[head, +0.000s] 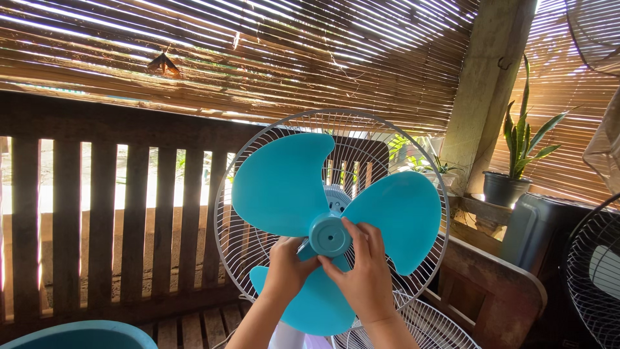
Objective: The person reassembles a small electric fan by hand. They attach the fan blade to the motor hub, secure it with a nut, and then attach the front grille, completing the assembly.
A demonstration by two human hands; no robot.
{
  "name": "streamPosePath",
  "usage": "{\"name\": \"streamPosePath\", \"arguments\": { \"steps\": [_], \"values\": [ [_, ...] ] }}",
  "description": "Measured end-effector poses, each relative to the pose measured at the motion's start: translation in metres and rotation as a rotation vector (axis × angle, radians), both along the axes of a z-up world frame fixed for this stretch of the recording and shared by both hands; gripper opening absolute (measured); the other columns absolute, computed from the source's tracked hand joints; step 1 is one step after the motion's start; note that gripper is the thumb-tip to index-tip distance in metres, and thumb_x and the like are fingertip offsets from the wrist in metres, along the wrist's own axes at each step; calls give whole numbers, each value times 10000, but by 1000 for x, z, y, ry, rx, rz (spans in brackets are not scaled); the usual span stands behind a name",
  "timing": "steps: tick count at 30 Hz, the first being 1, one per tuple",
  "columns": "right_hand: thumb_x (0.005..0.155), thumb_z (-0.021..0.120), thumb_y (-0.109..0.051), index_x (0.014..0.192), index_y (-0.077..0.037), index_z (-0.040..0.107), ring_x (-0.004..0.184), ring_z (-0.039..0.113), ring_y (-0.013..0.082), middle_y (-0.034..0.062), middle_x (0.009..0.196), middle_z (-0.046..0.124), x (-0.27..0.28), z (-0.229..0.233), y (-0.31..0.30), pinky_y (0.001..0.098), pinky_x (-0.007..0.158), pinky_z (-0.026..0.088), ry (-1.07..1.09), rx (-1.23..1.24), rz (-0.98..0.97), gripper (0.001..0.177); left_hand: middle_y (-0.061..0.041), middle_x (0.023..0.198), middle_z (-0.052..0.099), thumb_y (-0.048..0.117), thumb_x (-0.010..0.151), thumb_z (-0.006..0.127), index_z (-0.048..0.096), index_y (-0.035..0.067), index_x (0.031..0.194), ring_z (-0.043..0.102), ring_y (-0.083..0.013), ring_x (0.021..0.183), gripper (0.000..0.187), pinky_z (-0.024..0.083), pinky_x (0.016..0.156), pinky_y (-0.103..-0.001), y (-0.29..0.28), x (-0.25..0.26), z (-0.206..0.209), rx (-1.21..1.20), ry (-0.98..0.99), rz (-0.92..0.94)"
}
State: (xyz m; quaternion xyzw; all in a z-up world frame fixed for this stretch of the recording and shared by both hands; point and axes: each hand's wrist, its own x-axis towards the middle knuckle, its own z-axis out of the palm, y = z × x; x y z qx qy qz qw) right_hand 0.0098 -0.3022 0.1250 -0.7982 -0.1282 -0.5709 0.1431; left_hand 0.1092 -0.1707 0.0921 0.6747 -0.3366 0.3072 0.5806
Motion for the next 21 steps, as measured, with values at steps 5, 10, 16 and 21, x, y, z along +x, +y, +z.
{"name": "streamPosePath", "arguments": {
  "steps": [5,10,16,21],
  "values": [
    [673,910,-246,1336,-46,523,1132,608,339,147,1235,538,0,2,4,418,857,578,-15,2,-20,793,-72,1176,699,102,759,773,750,90,1192,636,-262,1129,433,507,943,-383,19,-12,-23,-145,-77,336],
    [666,906,-247,1318,-48,510,1135,609,341,156,1241,524,1,3,8,406,841,595,23,39,-47,788,-53,1313,561,101,855,691,727,151,1264,458,-240,1278,414,446,998,-377,23,-14,-52,-233,242,453],
    [647,920,-298,1296,-92,506,1117,625,324,120,1244,521,-3,11,12,397,783,613,164,115,-128,797,-161,1416,411,105,831,724,541,90,1418,385,-316,1323,616,377,1036,-444,0,22,-124,-369,269,588],
    [677,904,-284,1272,-70,482,1089,637,322,135,1235,512,-9,11,15,386,765,622,162,103,-108,760,-169,1405,452,205,946,612,367,36,1543,590,-289,1175,667,501,966,-448,-25,67,-204,-1086,607,2]
  ]
}}
